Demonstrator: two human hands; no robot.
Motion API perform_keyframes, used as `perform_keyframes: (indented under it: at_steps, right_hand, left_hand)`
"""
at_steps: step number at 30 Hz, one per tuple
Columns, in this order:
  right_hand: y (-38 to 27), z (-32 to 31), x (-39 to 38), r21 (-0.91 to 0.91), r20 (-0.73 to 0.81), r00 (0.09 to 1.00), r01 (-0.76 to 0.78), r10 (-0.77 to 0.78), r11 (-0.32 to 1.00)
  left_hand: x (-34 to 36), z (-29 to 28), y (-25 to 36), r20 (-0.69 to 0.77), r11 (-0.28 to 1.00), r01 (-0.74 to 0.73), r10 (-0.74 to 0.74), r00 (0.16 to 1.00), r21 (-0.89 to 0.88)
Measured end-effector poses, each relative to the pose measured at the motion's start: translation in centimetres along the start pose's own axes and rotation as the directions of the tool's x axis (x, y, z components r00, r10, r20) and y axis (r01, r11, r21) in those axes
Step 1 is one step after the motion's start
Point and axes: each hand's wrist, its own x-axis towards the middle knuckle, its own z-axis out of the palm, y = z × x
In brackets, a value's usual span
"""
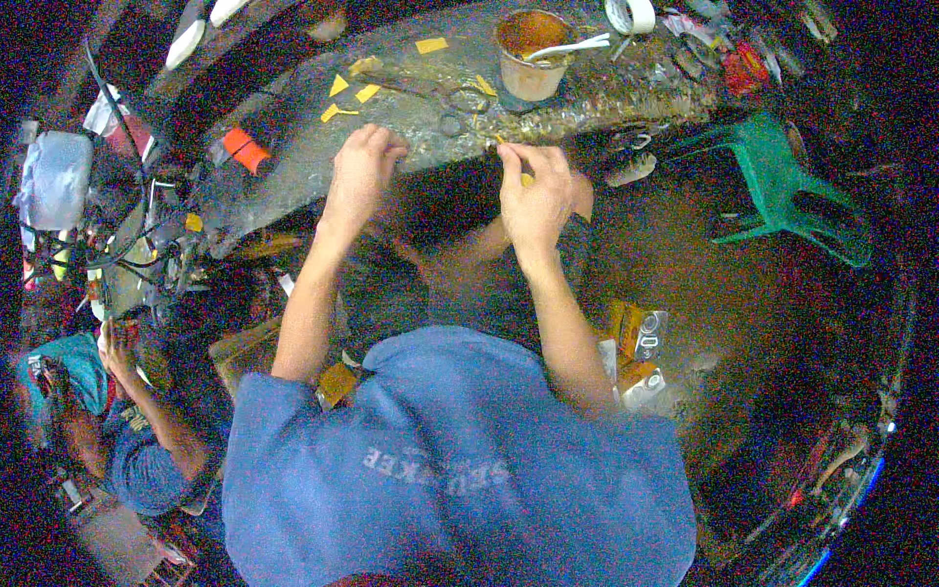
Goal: The person sits on the floor and repairs a shoe sole by applying yellow adhesive tape to the bottom. They use scissors to trim the tape and a marker to draw lines on the sole. The person handles the shoe and tape throughout the process.
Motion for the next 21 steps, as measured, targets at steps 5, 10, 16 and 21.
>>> perform_keyframes:
  at_steps: [5,10,16,21]
  right_hand:
    - [-0.2,1.4,1.6,0.029,0.002,0.997,0.082,-0.082,0.996]
    - [-2.2,3.2,3.4,-0.04,0.084,0.985,0.157,-0.153,0.987]
    - [-5.5,6.8,5.9,0.022,0.252,0.931,0.268,-0.265,0.963]
    - [-7.0,8.9,9.1,-0.247,0.338,0.921,0.287,-0.195,0.926]
  left_hand:
    - [-0.1,1.1,-0.5,-0.038,0.999,-0.031,0.032,0.999,0.041]
    - [0.3,1.3,0.4,-0.182,0.992,0.125,-0.119,0.976,0.025]
    - [0.7,0.1,0.6,-0.34,0.973,0.19,-0.223,0.914,-0.127]
    - [0.7,-0.6,-1.8,-0.384,0.984,0.167,-0.179,0.906,-0.063]
